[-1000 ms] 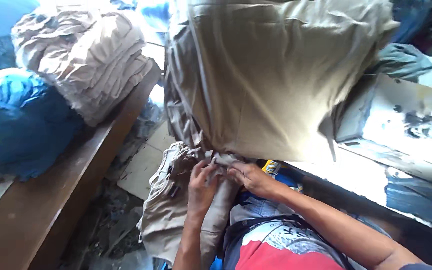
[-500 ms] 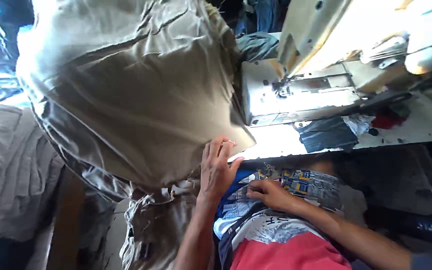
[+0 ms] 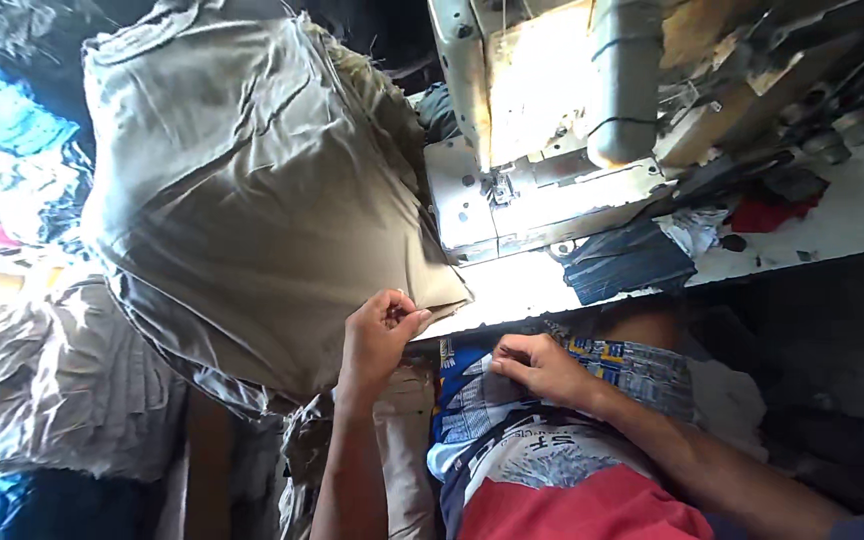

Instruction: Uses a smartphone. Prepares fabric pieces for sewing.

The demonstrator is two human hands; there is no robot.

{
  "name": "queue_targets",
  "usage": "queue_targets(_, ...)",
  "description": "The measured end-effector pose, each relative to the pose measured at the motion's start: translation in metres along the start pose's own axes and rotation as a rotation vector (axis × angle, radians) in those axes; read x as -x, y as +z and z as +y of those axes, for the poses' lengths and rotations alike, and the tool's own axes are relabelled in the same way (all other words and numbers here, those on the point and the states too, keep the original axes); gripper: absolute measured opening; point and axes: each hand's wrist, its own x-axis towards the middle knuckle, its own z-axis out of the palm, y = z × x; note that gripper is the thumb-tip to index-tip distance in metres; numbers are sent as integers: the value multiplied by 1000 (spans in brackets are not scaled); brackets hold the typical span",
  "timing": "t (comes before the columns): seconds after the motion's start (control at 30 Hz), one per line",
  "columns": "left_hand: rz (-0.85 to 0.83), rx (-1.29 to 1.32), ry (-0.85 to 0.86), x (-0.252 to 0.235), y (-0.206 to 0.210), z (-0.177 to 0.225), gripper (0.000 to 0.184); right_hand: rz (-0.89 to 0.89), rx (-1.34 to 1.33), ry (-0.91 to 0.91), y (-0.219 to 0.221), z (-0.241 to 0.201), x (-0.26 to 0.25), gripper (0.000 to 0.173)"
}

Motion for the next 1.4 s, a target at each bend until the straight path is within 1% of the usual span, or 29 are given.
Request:
queue_targets(0.07, 43, 68, 6, -1, -5, 11, 16, 92, 2, -105, 5, -11, -14, 25)
queue_targets(0.17, 73, 48, 45, -7, -10, 23, 17, 348, 168, -249, 21, -25, -42, 31)
queue_targets(0.23, 78, 17, 53, -11, -11, 29, 17, 461, 274, -313, 32, -35, -65, 33)
queue_targets(0.3, 83, -18, 71, -14, -12, 37, 16, 521, 369, -349, 41, -42, -89, 32)
queue_targets(0.37, 95, -63, 142, -17, -18, 45, 14, 557, 446, -395, 48, -47, -109, 19)
queue_targets(0.4, 115, -103, 189, -18, -25, 49, 14, 567, 478, -408, 50, -48, -116, 18)
queue_targets(0.43, 148, -154, 239, -19, -34, 53, 14, 568, 505, -408, 53, -49, -119, 22)
queue_targets(0.5, 226, -286, 301, -22, -57, 60, 17, 531, 539, -387, 58, -49, -120, 27)
queue_targets(0.57, 283, -327, 337, -29, -78, 66, 20, 466, 468, -377, 61, -54, -122, 25)
queue_targets(0.6, 316, -294, 361, -34, -85, 68, 20, 421, 376, -372, 60, -61, -125, 24)
queue_targets(0.67, 433, -191, 389, -42, -100, 79, 22, 333, 96, -351, 50, -90, -134, 18)
queue_targets(0.7, 517, -161, 394, -43, -108, 88, 23, 290, -69, -344, 44, -109, -138, 14)
queue_targets(0.77, 725, -139, 444, -41, -128, 102, 25, 181, -376, -350, 29, -145, -139, 13)
queue_targets(0.8, 818, -109, 495, -39, -139, 105, 24, 117, -481, -383, 21, -161, -134, 13)
queue_targets(0.83, 890, -93, 531, -34, -146, 111, 23, 52, -514, -432, 14, -174, -127, 14)
queue_targets(0.87, 910, -99, 558, -28, -151, 115, 22, 4, -475, -484, 6, -183, -118, 14)
queue_targets(0.9, 882, -134, 580, -20, -153, 115, 22, -32, -400, -520, -1, -187, -109, 14)
queue_targets(0.93, 810, -188, 586, -12, -152, 113, 25, -54, -316, -535, -9, -186, -101, 15)
queue_targets(0.97, 700, -251, 593, -5, -147, 110, 27, -61, -245, -528, -14, -179, -93, 15)
queue_targets(1.03, 442, -337, 613, -4, -127, 101, 25, -60, -166, -450, -26, -157, -81, 17)
queue_targets(1.07, 329, -326, 615, -7, -113, 92, 20, -46, -162, -390, -32, -143, -75, 18)
queue_targets(1.13, 164, -258, 560, -12, -78, 65, 16, 13, -177, -289, -46, -113, -61, 20)
queue_targets(1.2, 68, -158, 508, -10, -41, 40, 14, 57, -111, -224, -61, -84, -42, 22)
queue_targets(1.27, 7, -46, 469, -5, -8, 24, 11, 23, -42, -151, -74, -62, -16, 21)
queue_targets(1.33, -40, 33, 444, -2, 17, 19, 10, -27, -44, -64, -84, -48, 9, 16)
queue_targets(1.4, -49, 78, 438, -3, 32, 18, 10, 38, -81, -23, -88, -40, 23, 13)
